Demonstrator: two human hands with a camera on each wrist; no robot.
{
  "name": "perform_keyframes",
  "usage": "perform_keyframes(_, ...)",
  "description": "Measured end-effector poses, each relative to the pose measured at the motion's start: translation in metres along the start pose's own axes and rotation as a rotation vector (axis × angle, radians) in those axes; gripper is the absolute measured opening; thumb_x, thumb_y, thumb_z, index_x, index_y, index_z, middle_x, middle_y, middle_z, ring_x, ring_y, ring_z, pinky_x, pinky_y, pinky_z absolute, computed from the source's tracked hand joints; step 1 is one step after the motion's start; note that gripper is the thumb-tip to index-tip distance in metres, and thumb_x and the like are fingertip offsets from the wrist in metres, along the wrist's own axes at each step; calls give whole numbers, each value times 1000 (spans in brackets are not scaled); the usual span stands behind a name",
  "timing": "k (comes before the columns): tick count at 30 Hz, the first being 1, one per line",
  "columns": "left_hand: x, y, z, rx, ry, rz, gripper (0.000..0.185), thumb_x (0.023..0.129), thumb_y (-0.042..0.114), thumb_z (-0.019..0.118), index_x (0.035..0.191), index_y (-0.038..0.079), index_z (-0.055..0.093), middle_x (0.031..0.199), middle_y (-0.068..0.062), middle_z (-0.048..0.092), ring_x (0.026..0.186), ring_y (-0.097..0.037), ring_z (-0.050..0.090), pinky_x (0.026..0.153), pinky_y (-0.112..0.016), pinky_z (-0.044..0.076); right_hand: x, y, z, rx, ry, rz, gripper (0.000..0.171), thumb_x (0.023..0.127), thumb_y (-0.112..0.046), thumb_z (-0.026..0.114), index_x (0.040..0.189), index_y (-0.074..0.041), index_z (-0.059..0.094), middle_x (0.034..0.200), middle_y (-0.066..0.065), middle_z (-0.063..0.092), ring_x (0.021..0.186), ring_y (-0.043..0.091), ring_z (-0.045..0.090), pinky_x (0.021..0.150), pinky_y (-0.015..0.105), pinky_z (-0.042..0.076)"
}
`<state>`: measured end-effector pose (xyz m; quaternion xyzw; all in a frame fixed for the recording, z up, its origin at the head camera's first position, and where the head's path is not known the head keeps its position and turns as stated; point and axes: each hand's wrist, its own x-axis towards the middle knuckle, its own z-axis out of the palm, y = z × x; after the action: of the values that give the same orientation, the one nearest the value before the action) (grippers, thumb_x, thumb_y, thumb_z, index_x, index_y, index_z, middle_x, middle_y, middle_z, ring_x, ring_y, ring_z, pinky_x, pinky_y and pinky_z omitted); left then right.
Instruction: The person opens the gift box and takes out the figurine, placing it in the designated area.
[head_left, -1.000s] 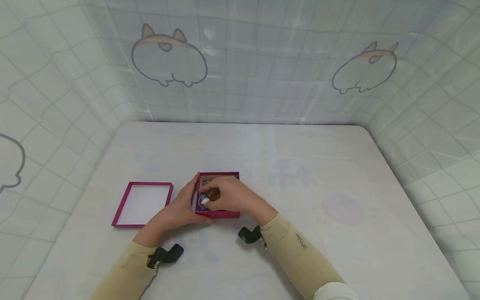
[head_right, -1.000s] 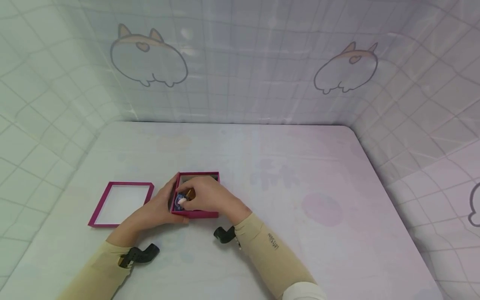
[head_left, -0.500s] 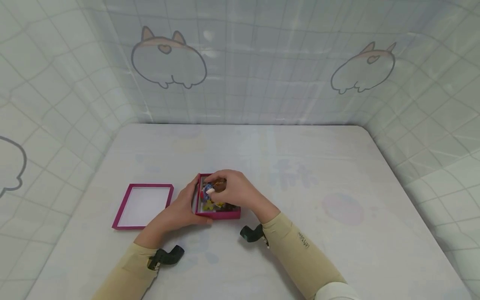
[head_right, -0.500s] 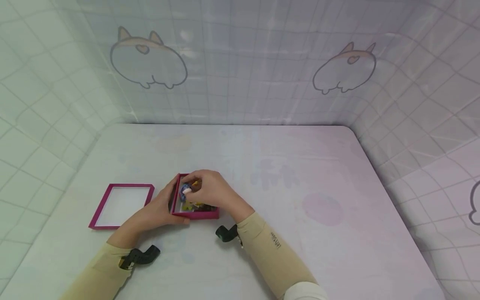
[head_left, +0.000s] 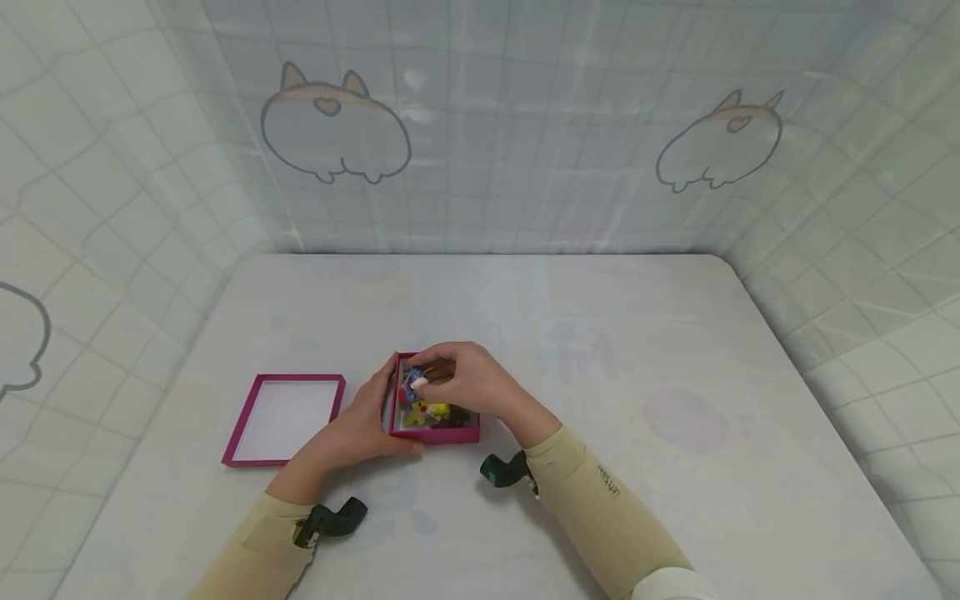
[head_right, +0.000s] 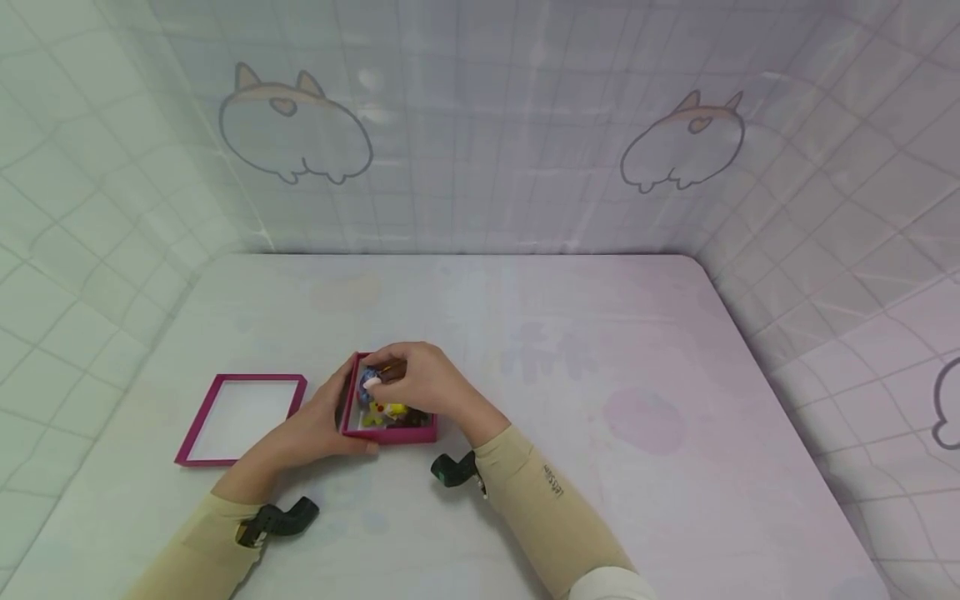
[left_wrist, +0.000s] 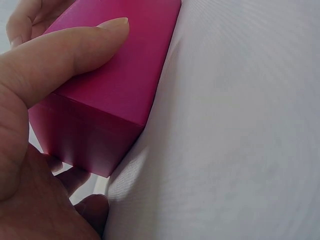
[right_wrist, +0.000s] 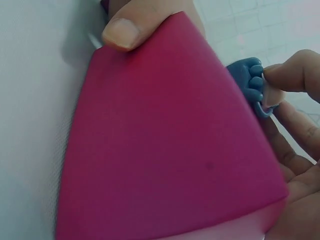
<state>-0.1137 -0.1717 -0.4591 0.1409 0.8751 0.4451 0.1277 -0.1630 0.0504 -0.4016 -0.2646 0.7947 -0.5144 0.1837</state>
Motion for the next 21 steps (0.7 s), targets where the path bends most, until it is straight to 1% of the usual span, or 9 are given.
perform_keyframes(4,0,0,0,6,-3,-14,137,67,43,91,158,14,-7,160,-17,14,141,-38,22,110,-63,27,0,1,-2,48,4,-11,37,87,-17,76,123,-10,69,113,-6,66,97,9,65,84,25,54)
perform_keyframes(8,-1,0,1,5,-7,-24,137,67,43,91,159,15,-7,161,-17,13,142,-39,20,110,-64,26,0,5,-4,88,12,-17,38,88,-20,76,124,-11,68,116,-7,65,99,11,65,83,28,55)
perform_keyframes(13,-1,0,2,-5,-5,-15,136,67,43,90,159,15,-6,160,-17,14,142,-39,20,109,-65,26,0,8,-7,106,12,-32,39,88,-22,76,124,-12,68,114,-6,66,97,14,65,80,30,56)
perform_keyframes(17,-1,0,2,1,-4,-17,137,66,45,91,159,16,-5,160,-16,14,142,-39,20,109,-64,27,-1,9,-8,134,23,-23,38,87,-24,76,123,-15,68,114,-5,66,97,15,65,77,32,56)
perform_keyframes(21,-2,0,2,8,-8,-30,138,65,46,91,159,16,-5,160,-16,14,143,-39,20,109,-64,26,-4,9,-11,182,42,7,39,87,-27,77,123,-20,68,115,-2,67,101,15,66,81,34,56)
